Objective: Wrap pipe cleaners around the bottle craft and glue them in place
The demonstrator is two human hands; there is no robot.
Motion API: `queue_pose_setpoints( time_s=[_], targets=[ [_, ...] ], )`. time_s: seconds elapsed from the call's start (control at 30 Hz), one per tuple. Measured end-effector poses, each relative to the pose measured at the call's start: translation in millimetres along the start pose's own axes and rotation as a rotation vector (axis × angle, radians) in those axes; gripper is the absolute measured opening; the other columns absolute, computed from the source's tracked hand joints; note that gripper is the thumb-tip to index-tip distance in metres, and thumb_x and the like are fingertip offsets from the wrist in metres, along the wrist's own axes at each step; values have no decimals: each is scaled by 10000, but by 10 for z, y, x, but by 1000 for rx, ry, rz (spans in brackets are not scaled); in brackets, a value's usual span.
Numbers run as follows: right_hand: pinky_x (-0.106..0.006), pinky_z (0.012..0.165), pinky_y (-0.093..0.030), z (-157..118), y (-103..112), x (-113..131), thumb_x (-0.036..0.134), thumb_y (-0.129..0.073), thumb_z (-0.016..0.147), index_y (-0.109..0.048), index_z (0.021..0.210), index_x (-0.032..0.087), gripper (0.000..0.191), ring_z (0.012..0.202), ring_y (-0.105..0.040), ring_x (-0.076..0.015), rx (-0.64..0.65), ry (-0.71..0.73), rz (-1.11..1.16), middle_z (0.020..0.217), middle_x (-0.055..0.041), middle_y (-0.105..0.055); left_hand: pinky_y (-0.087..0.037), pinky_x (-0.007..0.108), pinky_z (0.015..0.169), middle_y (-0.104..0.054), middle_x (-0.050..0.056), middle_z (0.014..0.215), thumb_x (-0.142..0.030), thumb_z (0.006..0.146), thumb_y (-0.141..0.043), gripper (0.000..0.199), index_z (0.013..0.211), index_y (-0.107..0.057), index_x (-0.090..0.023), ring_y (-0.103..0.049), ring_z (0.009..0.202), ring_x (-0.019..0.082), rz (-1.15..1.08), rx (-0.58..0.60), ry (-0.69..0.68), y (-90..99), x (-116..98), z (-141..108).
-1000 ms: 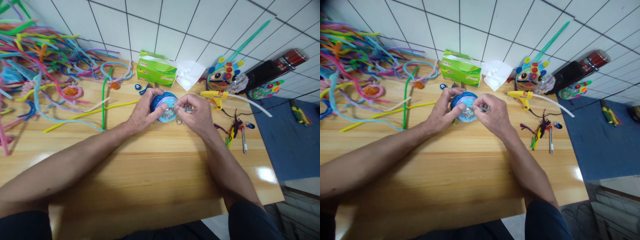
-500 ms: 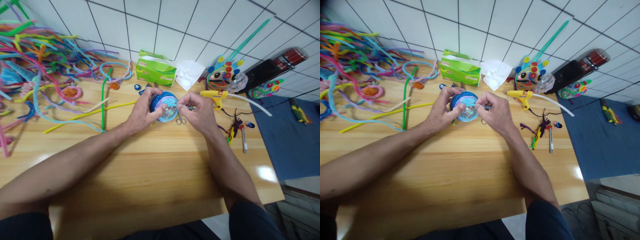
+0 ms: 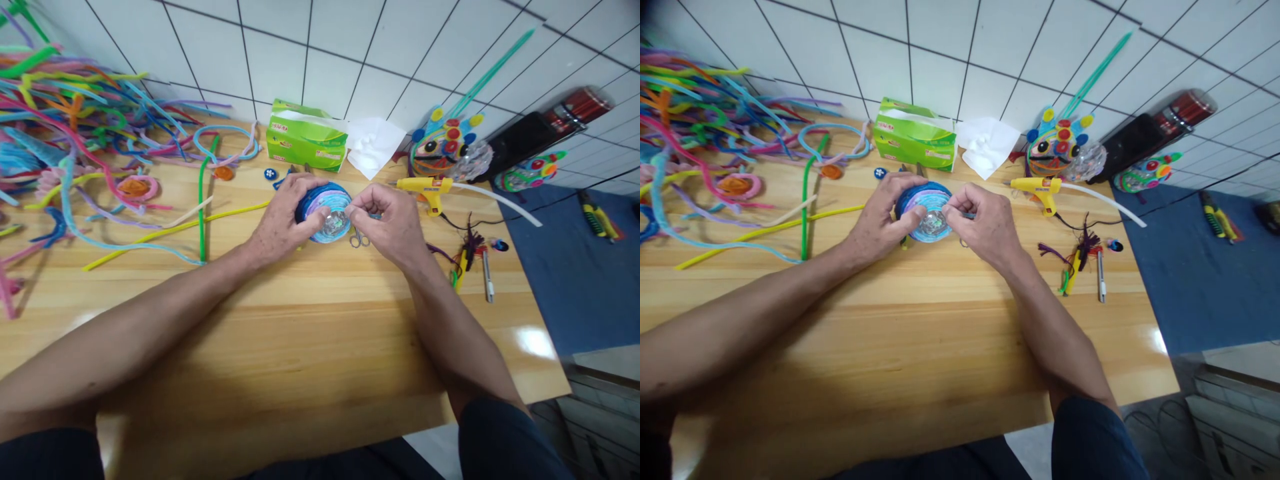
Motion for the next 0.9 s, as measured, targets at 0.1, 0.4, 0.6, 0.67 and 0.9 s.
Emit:
queue_pose_setpoints(
  time_s=[0.1,0.4,0.6,0.67,0.9],
  targets=[
    [-312,648,-504,2,-8,-2,329,-860,932,-744,812,268,177,641,-579,-153,1,-13,-7,715,38,-737,-665,613,1323,-827,129,1524,-693,1162,-734,524,1532,-774,-324,-778,1465,378,-56,-10,12,5,-11,5],
    [-307,643,-499,4,-32,17,289,-879,919,-729,792,270,198,670,-597,-156,6,-36,-14,706,38,-730,-681,604,1291,-848,130,1514,-812,1192,-653,624,1539,-774,-308,-807,1417,366,-105,20,94,21,-55,-2],
    [-315,661,-510,9,-31,15,244,-887,910,-717,792,269,208,662,-597,-152,1,-19,-22,709,47,-714,-697,586,1254,-858,134,1490,-850,1150,-715,668,1523,-773,-299,-822,1386,360,-79,11,92,9,-30,1],
    [-314,654,-503,9,-30,9,270,-888,912,-723,797,269,201,668,-600,-156,-1,-20,-29,709,41,-719,-700,590,1250,-859,138,1490,-845,1142,-730,669,1519,-773,-294,-824,1384,362,-82,10,95,10,-27,4],
    [-316,658,-482,-1,-39,6,229,-807,874,-740,799,265,107,660,-590,-152,-3,-24,-34,709,40,-723,-702,559,1247,-867,127,1491,-741,1137,-775,580,1503,-768,-292,-836,1375,351,-99,17,83,8,-48,25]
  ],
)
Point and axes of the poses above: each hand's wrist, its own z-axis towards the middle knuckle, its own y-axis out of the back of the hand, x = y × z, the point moved 5 cm from there along z, towards the middle knuckle
